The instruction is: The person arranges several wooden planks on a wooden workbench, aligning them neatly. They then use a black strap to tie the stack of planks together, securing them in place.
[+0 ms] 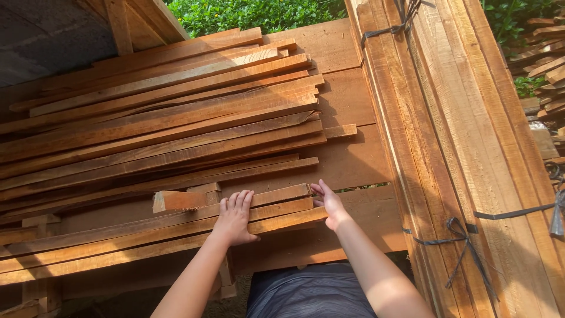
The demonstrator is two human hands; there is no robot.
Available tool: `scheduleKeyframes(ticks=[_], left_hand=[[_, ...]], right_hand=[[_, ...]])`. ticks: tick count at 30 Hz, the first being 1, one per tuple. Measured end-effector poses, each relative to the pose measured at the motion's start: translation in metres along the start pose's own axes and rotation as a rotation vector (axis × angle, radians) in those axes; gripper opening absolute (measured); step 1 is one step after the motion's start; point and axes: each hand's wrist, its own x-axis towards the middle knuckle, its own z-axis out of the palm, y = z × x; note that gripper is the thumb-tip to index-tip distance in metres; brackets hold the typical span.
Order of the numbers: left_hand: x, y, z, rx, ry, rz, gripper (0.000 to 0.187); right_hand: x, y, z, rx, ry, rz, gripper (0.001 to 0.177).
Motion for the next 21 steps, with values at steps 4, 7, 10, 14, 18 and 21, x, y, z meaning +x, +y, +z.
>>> scheduleKeyframes(ticks=[4,7,10,14,18,21], left_hand=[[0.0,-0.001,0.002,0.001,0.009,-0.003,0.141],[-0.001,0.0,0.003,-0.01,0.015,0.003,0.141],[-0.001,-0.001,-0.003,-0.012,-0.003,0.001,0.14],[0.003,-0.002,-0.001,-0.037,-0.017,0.015,0.141],[-0.002,-0.001,-0.006,-0.027,-0.02,0.016,0.141],[0.001,-0.002,-0.001,-0.028,-0.012,0.021,0.14]], right_hand=[[0.001,0.004,0.005,0.024,-0.071,-0.032,0.084],[0.013,0.014,-0.001,0.111,-0.12,-0.046,0.091],[0.056,0.046,-0.008,0.201,-0.133,-0.03,0.092],[0.067,0.06,-0.007,0.27,-0.106,-0.114,0.096],[0.065,0.068,0.003,0.222,-0.058,-0.19,0.091],[0.096,0.085,-0.012,0.134,-0.05,-0.196,0.075]])
